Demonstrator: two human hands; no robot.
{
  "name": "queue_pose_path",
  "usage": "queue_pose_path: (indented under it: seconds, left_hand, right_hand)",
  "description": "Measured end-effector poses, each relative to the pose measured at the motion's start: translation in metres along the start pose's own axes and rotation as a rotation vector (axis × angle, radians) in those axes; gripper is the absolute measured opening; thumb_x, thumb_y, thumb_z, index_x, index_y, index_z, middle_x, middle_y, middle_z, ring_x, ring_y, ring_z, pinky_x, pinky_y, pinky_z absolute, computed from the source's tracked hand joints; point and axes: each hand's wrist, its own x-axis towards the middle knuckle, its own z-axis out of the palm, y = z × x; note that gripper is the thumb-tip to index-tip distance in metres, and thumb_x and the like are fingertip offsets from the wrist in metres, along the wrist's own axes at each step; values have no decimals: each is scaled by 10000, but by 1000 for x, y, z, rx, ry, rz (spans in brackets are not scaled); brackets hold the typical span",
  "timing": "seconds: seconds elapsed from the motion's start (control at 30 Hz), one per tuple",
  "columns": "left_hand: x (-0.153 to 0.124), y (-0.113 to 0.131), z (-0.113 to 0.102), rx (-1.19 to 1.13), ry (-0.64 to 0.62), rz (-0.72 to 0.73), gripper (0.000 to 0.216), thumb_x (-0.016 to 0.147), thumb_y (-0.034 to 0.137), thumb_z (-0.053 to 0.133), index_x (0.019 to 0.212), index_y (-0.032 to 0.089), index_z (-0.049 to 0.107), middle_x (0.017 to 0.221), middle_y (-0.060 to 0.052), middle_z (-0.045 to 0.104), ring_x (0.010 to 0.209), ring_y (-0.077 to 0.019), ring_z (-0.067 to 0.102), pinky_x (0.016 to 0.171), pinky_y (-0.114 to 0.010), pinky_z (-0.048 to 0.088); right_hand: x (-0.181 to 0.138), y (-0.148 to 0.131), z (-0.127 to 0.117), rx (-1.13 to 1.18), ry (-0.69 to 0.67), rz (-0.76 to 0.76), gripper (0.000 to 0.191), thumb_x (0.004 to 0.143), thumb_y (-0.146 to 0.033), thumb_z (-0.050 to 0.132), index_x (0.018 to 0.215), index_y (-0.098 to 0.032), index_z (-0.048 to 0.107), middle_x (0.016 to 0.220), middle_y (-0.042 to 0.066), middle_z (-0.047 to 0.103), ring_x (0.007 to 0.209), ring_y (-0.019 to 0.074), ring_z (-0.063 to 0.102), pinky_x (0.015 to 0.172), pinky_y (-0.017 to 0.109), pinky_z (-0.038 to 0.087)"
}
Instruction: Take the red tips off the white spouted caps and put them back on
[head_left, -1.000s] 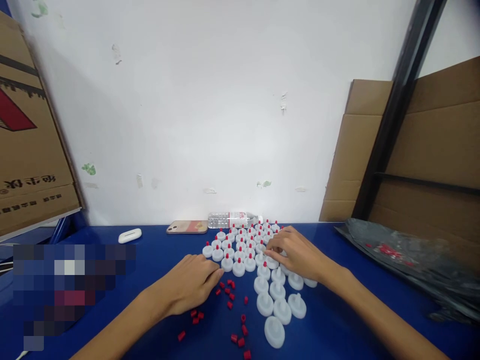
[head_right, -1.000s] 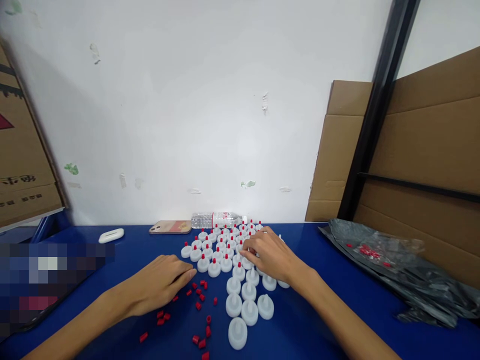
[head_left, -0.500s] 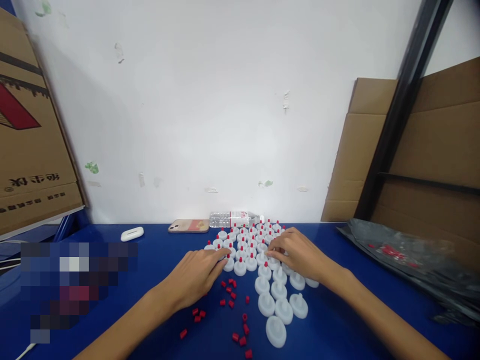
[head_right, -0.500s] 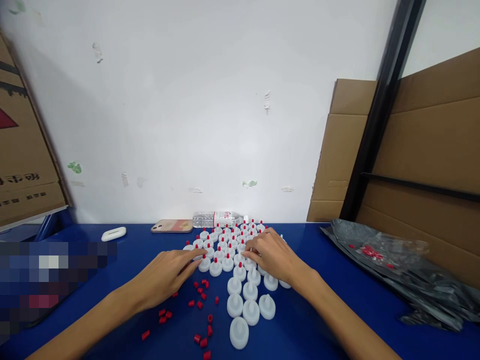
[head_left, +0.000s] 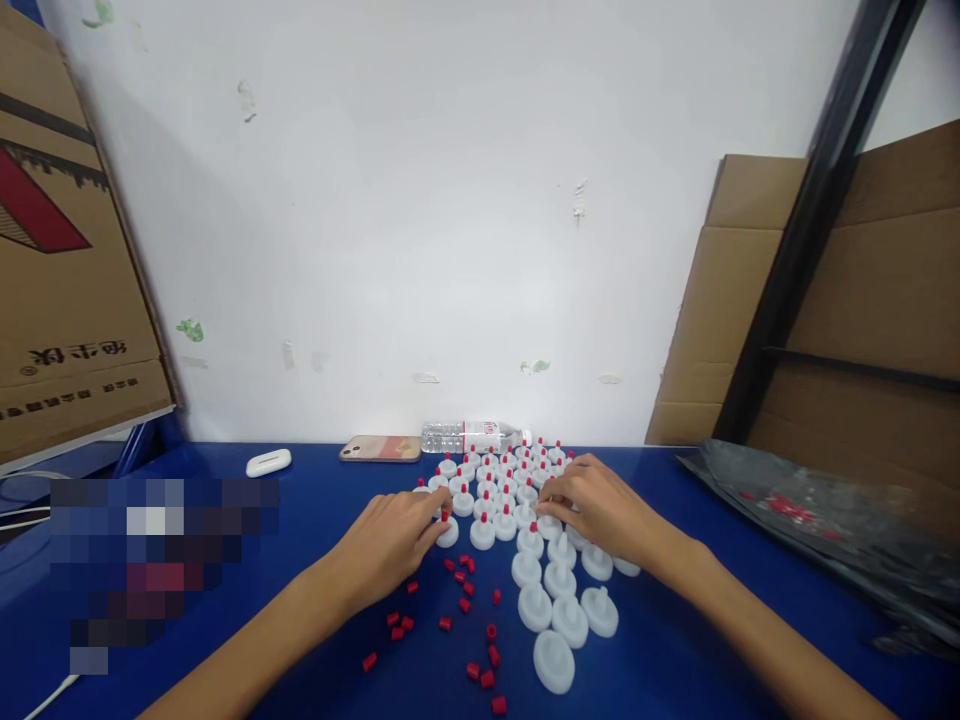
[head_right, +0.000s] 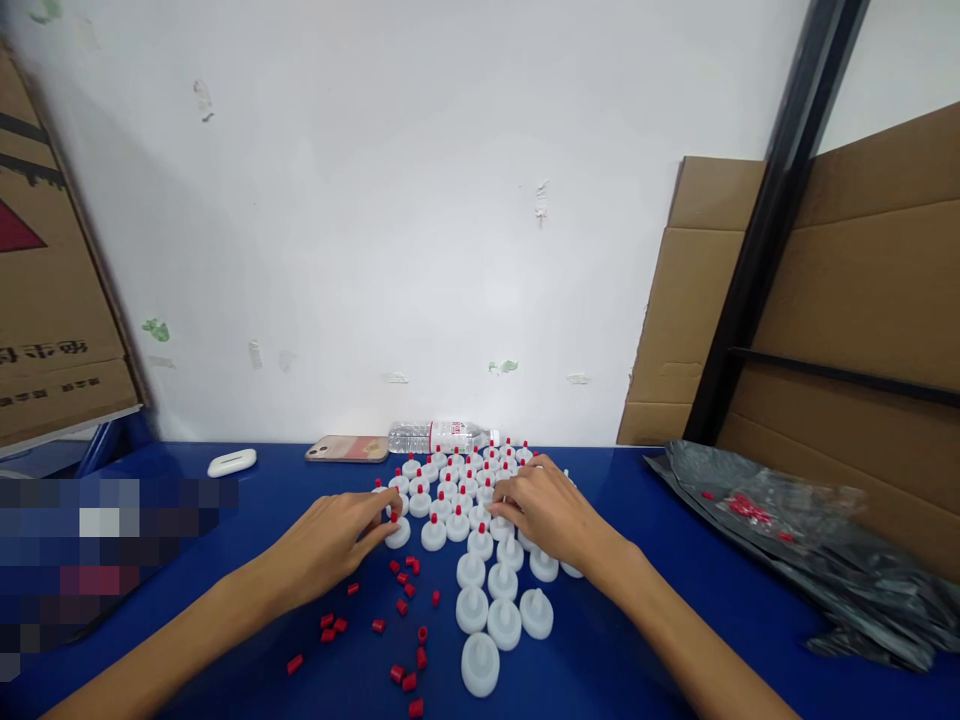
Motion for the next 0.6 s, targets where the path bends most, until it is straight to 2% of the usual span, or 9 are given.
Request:
queue_pose_path:
  seconds: [0.37,0.6]
  left_hand:
    - [0,9,-9,-15,60,-23,189,1041,368,425,944,228,505,815,-1,672,693,-212,622,593,-269,286]
    - [-1,14,-11,12,72,-19,334,1045,381,358,767,221,448,677,9,594,583,-180,527,558,-285,212]
  right_hand:
    - [0,0,0,-65,-7,27,166,952,-334,645,852,-235,733,711,1,738,708,192,672,842,357,399]
    - [1,-1,1,-82,-26,42,190,957,-348,638,845,-225,729,710,8,735,717,194,680,840,351,398]
